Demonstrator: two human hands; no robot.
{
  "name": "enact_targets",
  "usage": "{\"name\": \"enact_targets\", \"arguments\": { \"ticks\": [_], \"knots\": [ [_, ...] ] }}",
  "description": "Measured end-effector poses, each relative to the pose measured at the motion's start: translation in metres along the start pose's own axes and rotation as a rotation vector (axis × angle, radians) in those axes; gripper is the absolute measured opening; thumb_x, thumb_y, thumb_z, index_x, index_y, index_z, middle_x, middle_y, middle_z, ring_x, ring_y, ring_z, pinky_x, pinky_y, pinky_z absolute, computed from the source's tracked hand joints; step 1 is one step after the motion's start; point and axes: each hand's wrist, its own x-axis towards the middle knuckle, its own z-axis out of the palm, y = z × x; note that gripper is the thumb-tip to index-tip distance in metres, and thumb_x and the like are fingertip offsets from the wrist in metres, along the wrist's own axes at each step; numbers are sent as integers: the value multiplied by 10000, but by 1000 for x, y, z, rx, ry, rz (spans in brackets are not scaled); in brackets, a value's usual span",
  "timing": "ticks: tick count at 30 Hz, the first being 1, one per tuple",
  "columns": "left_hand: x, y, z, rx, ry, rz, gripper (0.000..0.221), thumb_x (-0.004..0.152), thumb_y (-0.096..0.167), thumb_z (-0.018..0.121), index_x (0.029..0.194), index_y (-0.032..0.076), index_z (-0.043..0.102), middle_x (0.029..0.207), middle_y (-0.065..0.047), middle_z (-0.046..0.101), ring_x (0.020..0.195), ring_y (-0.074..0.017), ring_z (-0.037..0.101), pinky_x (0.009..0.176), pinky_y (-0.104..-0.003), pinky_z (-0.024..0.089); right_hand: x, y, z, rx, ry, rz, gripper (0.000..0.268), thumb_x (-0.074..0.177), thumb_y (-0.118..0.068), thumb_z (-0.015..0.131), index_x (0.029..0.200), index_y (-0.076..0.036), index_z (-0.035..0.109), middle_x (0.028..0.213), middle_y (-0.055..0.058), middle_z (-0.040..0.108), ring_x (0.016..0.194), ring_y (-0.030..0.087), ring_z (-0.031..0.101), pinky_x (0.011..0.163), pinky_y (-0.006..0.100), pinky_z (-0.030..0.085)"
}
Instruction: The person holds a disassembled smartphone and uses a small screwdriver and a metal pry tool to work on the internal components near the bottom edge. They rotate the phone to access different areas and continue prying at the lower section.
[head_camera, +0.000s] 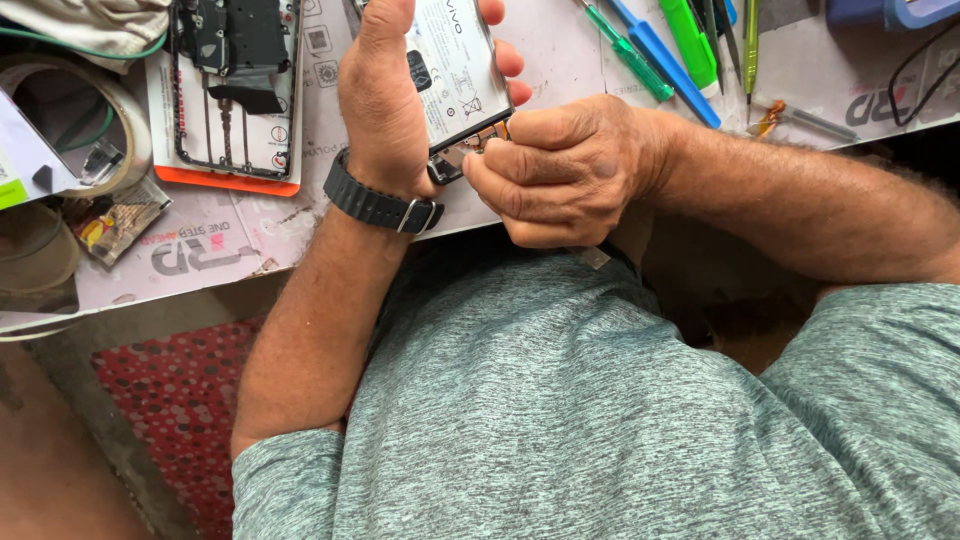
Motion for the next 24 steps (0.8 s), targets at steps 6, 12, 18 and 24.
{"name": "enact_targets", "arguments": {
  "ticks": [6,12,18,24],
  "knots": [
    [0,-3,-7,29,-27,32,656,1098,572,543,1279,-58,565,1148,-220,673,887,-273,742,707,-407,671,-1,0,4,-5,30,9,206,922,-83,721,754,-91,603,1090,136,748,994,192,728,843,331,562],
    [-2,-6,-14,-171,-152,-47,600,1131,530,553,1260,-56,548,1138,-221,643,943,-304,721,773,-397,628,7,-6,-9,527,190,555,174,902,79,802,934,-42,682,1039,112,754,920,241,696,856,422,523],
    [1,3,-5,-326,-214,-139,612,1094,516,551,1338,-44,521,1215,-212,640,1009,-305,731,817,-433,648,5,-10,-24,608,505,897,268,805,173,755,930,-6,600,897,165,702,801,227,645,768,379,494],
    [2,5,2,-247,-192,-43,680,1071,496,610,1468,-29,437,1286,-228,616,1127,-306,703,902,-462,649,-6,-28,-11,434,589,1135,241,887,167,763,1026,18,632,975,150,687,841,212,676,746,289,538]
  ]
}}
